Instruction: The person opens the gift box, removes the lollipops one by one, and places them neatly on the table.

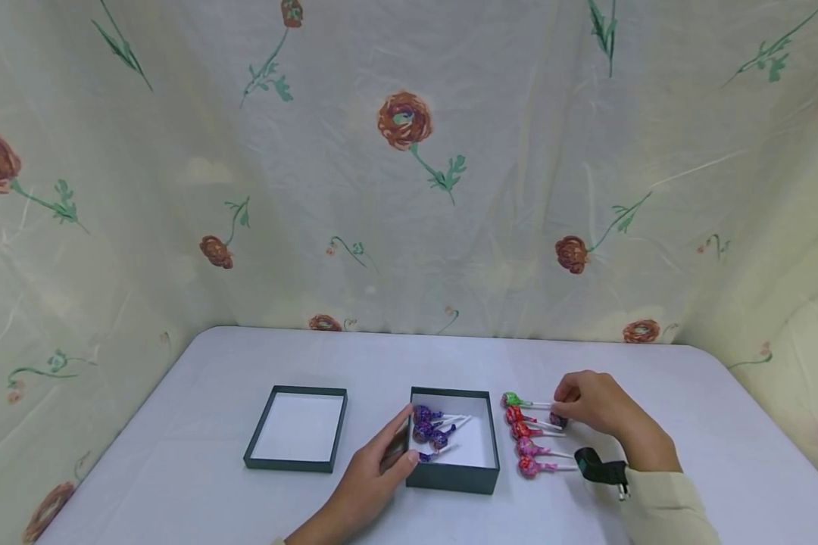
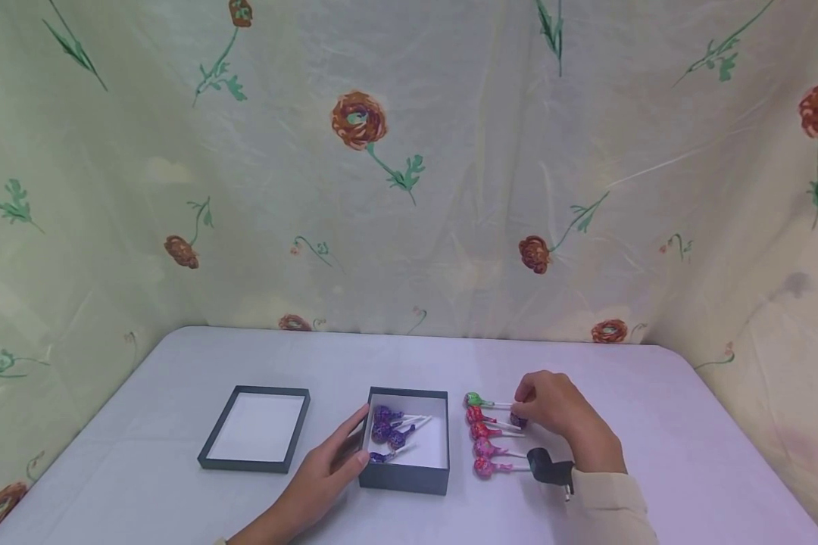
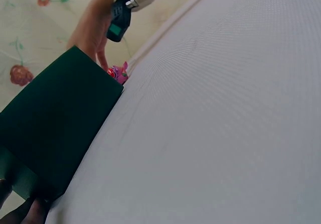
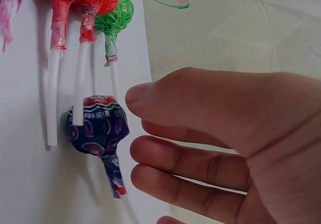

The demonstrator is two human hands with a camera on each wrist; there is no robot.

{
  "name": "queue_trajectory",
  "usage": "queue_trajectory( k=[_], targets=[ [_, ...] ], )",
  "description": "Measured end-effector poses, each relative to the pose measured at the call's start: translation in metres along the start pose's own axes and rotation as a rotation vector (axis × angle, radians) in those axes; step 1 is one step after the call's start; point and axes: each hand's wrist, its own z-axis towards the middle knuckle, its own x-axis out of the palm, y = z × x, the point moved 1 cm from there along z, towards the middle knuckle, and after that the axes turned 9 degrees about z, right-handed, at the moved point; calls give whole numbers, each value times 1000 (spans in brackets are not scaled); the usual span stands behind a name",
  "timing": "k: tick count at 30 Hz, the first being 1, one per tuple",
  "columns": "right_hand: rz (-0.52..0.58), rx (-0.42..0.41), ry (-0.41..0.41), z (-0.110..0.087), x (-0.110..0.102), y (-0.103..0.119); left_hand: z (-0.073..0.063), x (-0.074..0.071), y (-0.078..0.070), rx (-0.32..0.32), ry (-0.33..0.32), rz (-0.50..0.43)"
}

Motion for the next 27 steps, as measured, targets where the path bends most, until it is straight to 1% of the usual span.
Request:
queue_trajectory(
  k=[7, 18, 27],
  targets=[
    [-1, 3, 0, -1, -2, 2, 0, 0, 1, 6, 2, -1],
    [-13, 69, 57, -1, 2, 2, 0, 0, 0, 3, -2, -2],
    [-23, 37, 42, 2, 5, -1, 1, 0, 0, 4, -4, -3]
  ],
)
